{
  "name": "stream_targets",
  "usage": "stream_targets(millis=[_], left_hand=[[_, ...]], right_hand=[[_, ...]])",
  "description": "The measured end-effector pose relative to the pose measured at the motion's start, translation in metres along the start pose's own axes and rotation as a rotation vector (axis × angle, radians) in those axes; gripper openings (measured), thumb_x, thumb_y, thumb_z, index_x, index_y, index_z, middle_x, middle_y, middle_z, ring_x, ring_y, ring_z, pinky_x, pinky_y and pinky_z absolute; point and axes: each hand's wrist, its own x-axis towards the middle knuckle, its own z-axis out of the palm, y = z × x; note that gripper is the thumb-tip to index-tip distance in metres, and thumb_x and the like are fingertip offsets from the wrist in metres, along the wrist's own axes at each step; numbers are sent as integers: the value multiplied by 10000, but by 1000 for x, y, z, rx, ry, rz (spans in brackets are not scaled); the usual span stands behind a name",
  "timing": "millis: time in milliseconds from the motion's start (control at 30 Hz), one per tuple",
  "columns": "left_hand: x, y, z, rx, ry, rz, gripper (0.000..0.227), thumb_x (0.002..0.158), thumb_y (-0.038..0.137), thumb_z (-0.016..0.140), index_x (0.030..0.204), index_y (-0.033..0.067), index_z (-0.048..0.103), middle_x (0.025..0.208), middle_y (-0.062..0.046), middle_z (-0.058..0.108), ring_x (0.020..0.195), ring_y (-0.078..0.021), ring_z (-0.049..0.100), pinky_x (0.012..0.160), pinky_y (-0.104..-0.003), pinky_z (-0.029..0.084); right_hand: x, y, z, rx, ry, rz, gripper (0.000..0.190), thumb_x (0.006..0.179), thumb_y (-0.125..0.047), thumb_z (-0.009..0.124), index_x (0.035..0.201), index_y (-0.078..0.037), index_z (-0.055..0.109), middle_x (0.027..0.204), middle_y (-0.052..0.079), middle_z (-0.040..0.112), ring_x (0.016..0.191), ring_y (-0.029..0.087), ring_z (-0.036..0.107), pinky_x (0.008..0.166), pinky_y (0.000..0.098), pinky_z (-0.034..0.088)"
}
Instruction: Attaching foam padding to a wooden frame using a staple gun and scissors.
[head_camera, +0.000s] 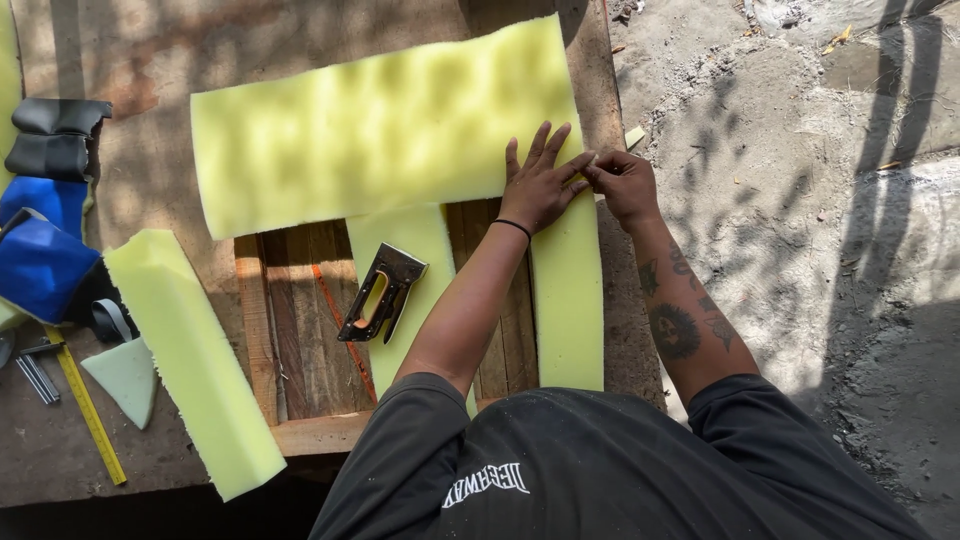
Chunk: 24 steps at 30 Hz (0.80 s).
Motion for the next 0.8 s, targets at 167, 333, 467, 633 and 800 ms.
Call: stream_targets(millis=[167,333,467,633,800], left_hand=[[1,2,-1,52,-85,-34,561,1044,726,296,1566,526,324,1733,74,45,1601,-197,-54,1261,-617,-38],[3,3,1,88,-95,-50,507,1080,656,305,1571,531,329,1734,81,4,1597,-201,-83,1255,-617,-56],[3,6,-1,91,-102,-50,519,1072,683,295,1566,528,338,1730,73,2,1593,-209,-87,1245,-635,-61],[-17,3,-1,-42,-74,-23,681,1032,774,331,1627,460,223,1741,21,53,1604,-226,-35,1260,-622,-56],[-95,18,49,-8,71,144,732,1039,609,371,1632,190,277,1725,-19,135,1600,-219,37,1260,-533,-42]], right_hand=[[-21,9,15,237,131,-48,167,929,-89,854,887,-18,709,594,92,564,626,140,645,590,236,509],[-38,-20,18,646,325,48,167,996,-101,743,867,-153,649,651,-20,582,611,69,619,576,121,438],[-38,-14,-41,776,469,84,165,1015,-141,740,902,-177,624,762,-19,633,699,67,621,615,92,449],[-71,12,-159,227,724,-35,312,946,76,731,1191,-107,665,1038,54,656,883,86,697,739,137,650],[-131,78,-231,-311,740,131,623,948,-15,644,1531,-18,424,1423,112,589,770,43,498,752,243,518]])
